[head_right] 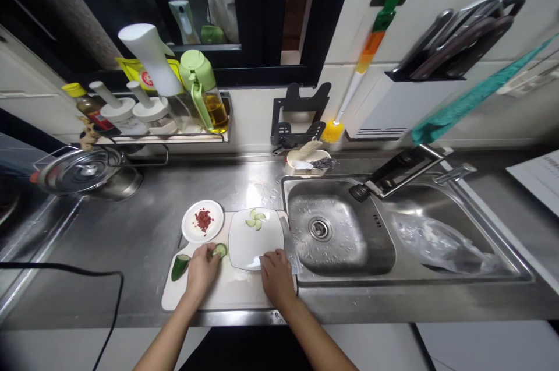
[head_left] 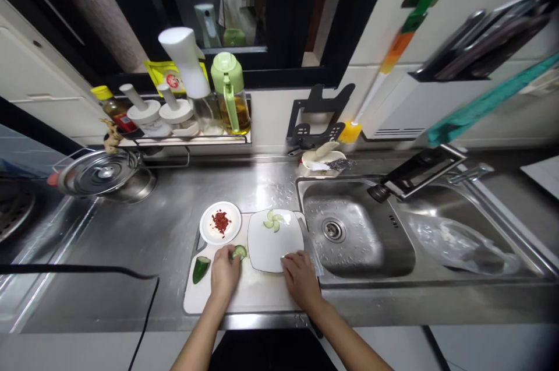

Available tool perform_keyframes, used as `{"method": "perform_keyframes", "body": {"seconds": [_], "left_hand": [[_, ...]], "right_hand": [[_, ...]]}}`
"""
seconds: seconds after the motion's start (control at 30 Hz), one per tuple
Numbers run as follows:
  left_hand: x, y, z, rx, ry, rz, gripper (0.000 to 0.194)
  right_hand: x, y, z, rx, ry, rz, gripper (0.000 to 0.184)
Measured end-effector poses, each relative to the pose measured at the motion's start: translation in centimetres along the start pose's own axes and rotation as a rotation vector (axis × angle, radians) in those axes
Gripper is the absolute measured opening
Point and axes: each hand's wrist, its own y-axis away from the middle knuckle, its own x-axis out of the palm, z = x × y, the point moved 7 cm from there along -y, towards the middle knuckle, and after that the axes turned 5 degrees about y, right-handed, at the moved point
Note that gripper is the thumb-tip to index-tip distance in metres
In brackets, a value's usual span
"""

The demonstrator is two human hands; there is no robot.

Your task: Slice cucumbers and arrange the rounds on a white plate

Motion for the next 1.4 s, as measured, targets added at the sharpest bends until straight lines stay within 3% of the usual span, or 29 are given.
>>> {"method": "perform_keyframes", "body": {"seconds": [0.17,0.37,0.53,0.7,0.8,0.93,1.13,1.27,1.4], "left_hand": [[-0.1,-0.1,0.5,-0.085,0.153,0.059,0.016],[0.4,0.1,0.5,-0.157,0.451,0.184,0.028],[1.3,0.7,-1.3,-0.147,0.579,0.317,0.033],[2.0,1.1,-3.7,-0.161,0.667,0.403,0.036],[2.9,1.4,-4.4,-0.284,0.796,0.448,0.039],[5.2,2.4,-4.6,-0.570,1.095,0.531,0.038],[8.7,4.7,-6.0,-0.895,1.289,0.843,0.028],[9.4,4.2,-6.7,-0.886,1.374,0.797,0.017],[9.6,2.9,-6.7,-0.749,1.278,0.666,0.026]], "right_hand": [[0.0,-0.3,0.6,-0.014,-0.118,-0.016,0.024],[0.8,-2.5,2.4,-0.021,-0.308,0.021,0.026],[0.9,-4.9,4.3,0.010,-0.497,0.081,0.030],[0.2,-5.8,4.2,0.082,-0.559,0.158,0.012],[-0.5,-5.7,3.1,0.122,-0.599,0.167,0.012],[-1.4,-5.4,2.1,0.130,-0.699,0.210,0.015],[-2.9,-5.2,1.3,0.131,-0.783,0.265,0.016],[-3.1,-4.9,0.0,0.153,-0.766,0.280,0.017],[-2.7,-5.0,-2.2,0.198,-0.626,0.259,0.016]]}}
